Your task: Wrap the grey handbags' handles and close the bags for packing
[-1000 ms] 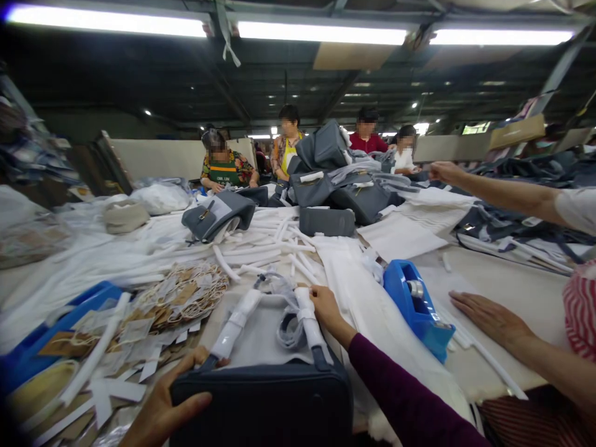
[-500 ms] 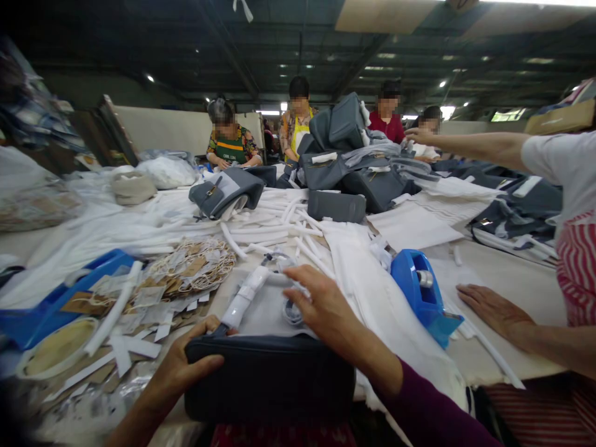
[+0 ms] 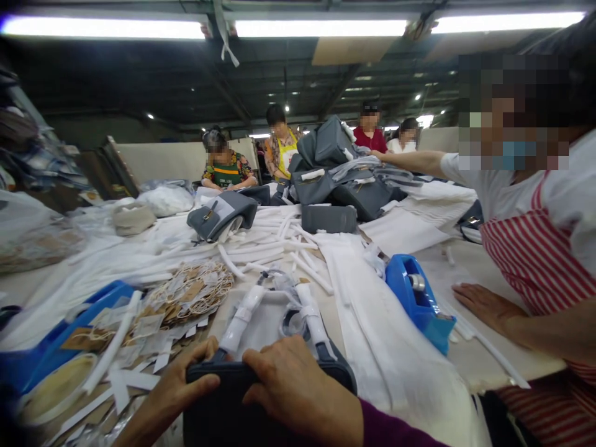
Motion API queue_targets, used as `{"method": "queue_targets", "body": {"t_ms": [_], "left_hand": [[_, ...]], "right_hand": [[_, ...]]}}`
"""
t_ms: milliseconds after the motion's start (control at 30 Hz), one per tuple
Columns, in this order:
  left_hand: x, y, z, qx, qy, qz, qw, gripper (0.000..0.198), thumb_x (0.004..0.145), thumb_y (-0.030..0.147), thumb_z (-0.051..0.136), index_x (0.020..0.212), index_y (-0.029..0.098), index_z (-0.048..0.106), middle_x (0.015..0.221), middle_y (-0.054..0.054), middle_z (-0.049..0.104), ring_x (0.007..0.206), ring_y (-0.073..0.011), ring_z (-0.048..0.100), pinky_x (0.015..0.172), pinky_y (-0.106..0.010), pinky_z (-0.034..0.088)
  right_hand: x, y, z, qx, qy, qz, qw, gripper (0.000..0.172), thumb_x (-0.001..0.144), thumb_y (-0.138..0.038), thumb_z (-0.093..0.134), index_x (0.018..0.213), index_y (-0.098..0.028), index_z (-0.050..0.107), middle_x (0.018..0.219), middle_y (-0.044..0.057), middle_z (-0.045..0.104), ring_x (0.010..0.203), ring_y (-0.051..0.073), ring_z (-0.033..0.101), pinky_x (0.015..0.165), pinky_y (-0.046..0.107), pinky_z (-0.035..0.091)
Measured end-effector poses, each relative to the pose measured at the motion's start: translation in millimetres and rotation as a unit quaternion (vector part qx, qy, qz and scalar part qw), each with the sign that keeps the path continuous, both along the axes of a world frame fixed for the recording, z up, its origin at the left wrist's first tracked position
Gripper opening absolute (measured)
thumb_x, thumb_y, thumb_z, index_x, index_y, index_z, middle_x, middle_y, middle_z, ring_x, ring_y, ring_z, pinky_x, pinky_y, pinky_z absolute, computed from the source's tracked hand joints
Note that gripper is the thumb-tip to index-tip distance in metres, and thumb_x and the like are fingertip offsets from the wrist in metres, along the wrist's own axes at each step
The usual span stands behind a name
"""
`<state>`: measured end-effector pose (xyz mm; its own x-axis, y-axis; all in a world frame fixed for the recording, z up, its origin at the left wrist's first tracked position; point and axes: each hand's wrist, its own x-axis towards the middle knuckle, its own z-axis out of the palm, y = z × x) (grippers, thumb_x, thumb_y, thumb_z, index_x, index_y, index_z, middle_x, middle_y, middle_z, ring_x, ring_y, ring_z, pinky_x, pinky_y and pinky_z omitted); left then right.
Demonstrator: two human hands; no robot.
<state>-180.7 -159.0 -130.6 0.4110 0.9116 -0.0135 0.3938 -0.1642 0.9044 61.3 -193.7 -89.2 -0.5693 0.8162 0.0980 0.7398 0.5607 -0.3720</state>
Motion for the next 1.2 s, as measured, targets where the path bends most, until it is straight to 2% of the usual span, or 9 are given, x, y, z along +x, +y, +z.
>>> {"method": "queue_targets", "body": {"t_ms": [133, 300, 500, 567, 667, 767, 900, 1100, 1200], "left_hand": [[-3, 4, 7.7, 0.001, 0.052, -0.004, 0.999, 0.045, 0.07, 0.059, 0.065, 0.071, 0.021, 0.04, 0.071, 0.003, 0.048, 0.068, -0.0145, 0.044, 0.059, -0.024, 0.035], [2, -6, 9.6, -0.022, 0.016, 0.016, 0.999, 0.04, 0.07, 0.055, 0.067, 0.077, 0.02, 0.048, 0.076, 0.001, 0.056, 0.07, -0.016, 0.05, 0.062, -0.025, 0.04], [13, -36, -2.6, -0.055, -0.123, 0.153, 0.979, 0.051, 0.069, 0.049, 0.07, 0.107, 0.024, 0.047, 0.102, -0.003, 0.066, 0.093, -0.0235, 0.062, 0.079, -0.029, 0.047], [15, -41, -7.9, -0.063, -0.134, 0.187, 0.971, 0.051, 0.068, 0.051, 0.069, 0.106, 0.024, 0.048, 0.102, -0.004, 0.068, 0.095, -0.0253, 0.063, 0.078, -0.029, 0.048], [15, -41, -13.5, -0.073, -0.136, 0.209, 0.966, 0.051, 0.066, 0.054, 0.069, 0.103, 0.024, 0.049, 0.1, -0.003, 0.069, 0.093, -0.0264, 0.064, 0.073, -0.029, 0.05], [14, -37, -18.1, -0.071, -0.131, 0.209, 0.966, 0.05, 0.064, 0.057, 0.071, 0.097, 0.025, 0.051, 0.098, -0.002, 0.07, 0.089, -0.0254, 0.065, 0.072, -0.029, 0.05], [13, -34, -24.7, -0.055, -0.145, 0.214, 0.964, 0.056, 0.059, 0.063, 0.07, 0.097, 0.025, 0.052, 0.104, -0.003, 0.069, 0.097, -0.0286, 0.063, 0.078, -0.032, 0.051], [14, -38, -31.8, -0.06, -0.183, 0.207, 0.959, 0.063, 0.058, 0.065, 0.072, 0.102, 0.025, 0.053, 0.114, -0.006, 0.066, 0.108, -0.0312, 0.06, 0.091, -0.035, 0.047], [13, -39, -34.6, -0.065, -0.2, 0.197, 0.958, 0.065, 0.055, 0.064, 0.075, 0.103, 0.024, 0.053, 0.115, -0.007, 0.066, 0.109, -0.0317, 0.059, 0.092, -0.035, 0.047]], "right_hand": [[-1, 1, -4.2, 0.01, -0.004, -0.005, 1.0, 0.027, 0.081, -0.046, 0.066, 0.097, -0.025, 0.06, 0.083, 0.001, 0.071, 0.078, 0.022, 0.065, 0.061, 0.027, 0.03], [-1, 1, -1.7, 0.003, -0.006, 0.0, 1.0, 0.028, 0.081, -0.045, 0.066, 0.098, -0.024, 0.062, 0.084, 0.003, 0.072, 0.078, 0.023, 0.066, 0.062, 0.028, 0.035], [7, -7, -0.8, -0.002, 0.02, 0.002, 1.0, 0.028, 0.081, -0.038, 0.067, 0.103, -0.021, 0.062, 0.093, 0.007, 0.07, 0.085, 0.024, 0.064, 0.074, 0.034, 0.047], [19, -15, -8.0, 0.037, 0.077, -0.033, 0.996, 0.032, 0.08, -0.03, 0.067, 0.11, -0.023, 0.061, 0.11, 0.009, 0.065, 0.102, 0.026, 0.06, 0.087, 0.04, 0.047], [46, -28, -25.3, 0.096, 0.193, -0.159, 0.963, 0.05, 0.078, -0.027, 0.067, 0.126, -0.028, 0.053, 0.137, 0.01, 0.047, 0.127, 0.03, 0.042, 0.104, 0.048, 0.038], [73, -39, -43.3, 0.005, 0.286, -0.263, 0.921, 0.072, 0.073, -0.033, 0.069, 0.138, -0.031, 0.038, 0.139, 0.009, 0.044, 0.126, 0.031, 0.045, 0.104, 0.05, 0.04], [86, -45, -59.1, -0.128, 0.335, -0.276, 0.892, 0.081, 0.071, -0.037, 0.069, 0.143, -0.03, 0.032, 0.133, 0.009, 0.051, 0.125, 0.029, 0.047, 0.105, 0.044, 0.04], [77, -49, -73.4, -0.1, 0.361, -0.271, 0.887, 0.075, 0.073, -0.051, 0.066, 0.139, -0.032, 0.039, 0.135, 0.008, 0.05, 0.13, 0.031, 0.042, 0.108, 0.045, 0.035], [81, -47, -74.2, -0.149, 0.388, -0.259, 0.872, 0.084, 0.071, -0.055, 0.069, 0.143, -0.032, 0.034, 0.135, 0.009, 0.053, 0.131, 0.032, 0.042, 0.107, 0.048, 0.035]]}}
